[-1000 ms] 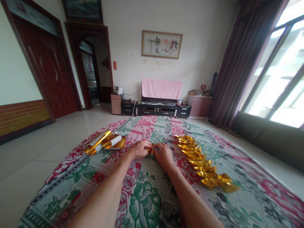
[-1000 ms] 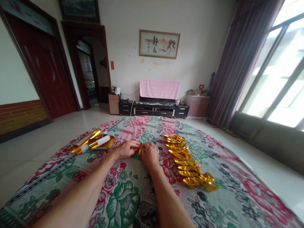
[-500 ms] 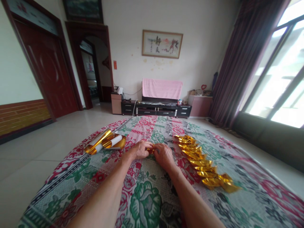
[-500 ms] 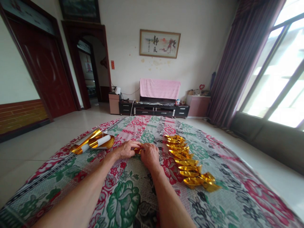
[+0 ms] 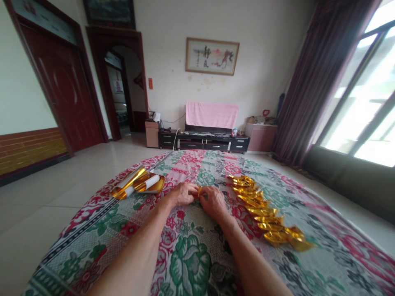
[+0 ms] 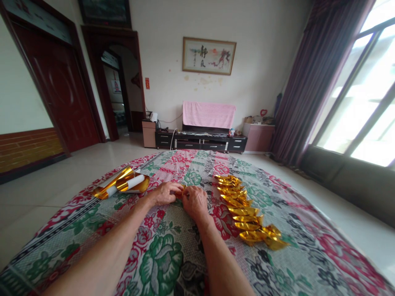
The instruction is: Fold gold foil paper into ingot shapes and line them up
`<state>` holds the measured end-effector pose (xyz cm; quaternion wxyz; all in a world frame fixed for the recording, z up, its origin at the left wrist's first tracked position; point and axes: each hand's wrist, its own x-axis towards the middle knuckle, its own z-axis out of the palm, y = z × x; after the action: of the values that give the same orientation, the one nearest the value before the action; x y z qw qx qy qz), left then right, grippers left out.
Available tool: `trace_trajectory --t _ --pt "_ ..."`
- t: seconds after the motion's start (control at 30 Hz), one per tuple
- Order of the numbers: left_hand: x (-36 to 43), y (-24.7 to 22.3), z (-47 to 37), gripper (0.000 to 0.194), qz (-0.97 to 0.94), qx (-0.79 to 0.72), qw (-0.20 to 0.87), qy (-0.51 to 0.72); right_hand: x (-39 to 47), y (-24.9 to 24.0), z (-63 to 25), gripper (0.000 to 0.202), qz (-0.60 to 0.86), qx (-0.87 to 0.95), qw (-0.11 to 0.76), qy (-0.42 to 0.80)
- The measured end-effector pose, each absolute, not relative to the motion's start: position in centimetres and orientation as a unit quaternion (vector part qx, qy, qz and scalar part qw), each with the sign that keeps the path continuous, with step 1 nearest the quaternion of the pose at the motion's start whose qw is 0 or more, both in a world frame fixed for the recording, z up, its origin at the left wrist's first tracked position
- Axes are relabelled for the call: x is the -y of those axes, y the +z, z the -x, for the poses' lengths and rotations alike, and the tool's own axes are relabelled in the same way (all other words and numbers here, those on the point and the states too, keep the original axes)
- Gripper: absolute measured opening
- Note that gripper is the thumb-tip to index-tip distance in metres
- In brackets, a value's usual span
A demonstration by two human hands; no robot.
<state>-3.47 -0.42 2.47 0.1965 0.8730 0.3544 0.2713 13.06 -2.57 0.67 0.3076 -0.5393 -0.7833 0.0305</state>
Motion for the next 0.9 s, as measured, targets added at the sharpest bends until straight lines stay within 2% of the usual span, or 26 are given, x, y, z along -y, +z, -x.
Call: trace_trajectory --t 0.33,0.67,0.9 --pt "0.4 2.43 3.74 0.036 -0.868 -0.351 0.214 0.277 2.44 0.63 -13.12 0.018 0.525 0.796 0.301 0.014" --pt "0.1 2.08 3.57 0.034 -0.856 -0.379 0.182 0.299 2.91 0.91 -13.08 0.011 0.527 0.787 0.32 0.017" --pt "0.35 2.26 3.42 0.031 -0.84 -0.399 0.167 0.328 3.02 1.03 -13.05 0.016 0.536 0.784 0.312 0.029"
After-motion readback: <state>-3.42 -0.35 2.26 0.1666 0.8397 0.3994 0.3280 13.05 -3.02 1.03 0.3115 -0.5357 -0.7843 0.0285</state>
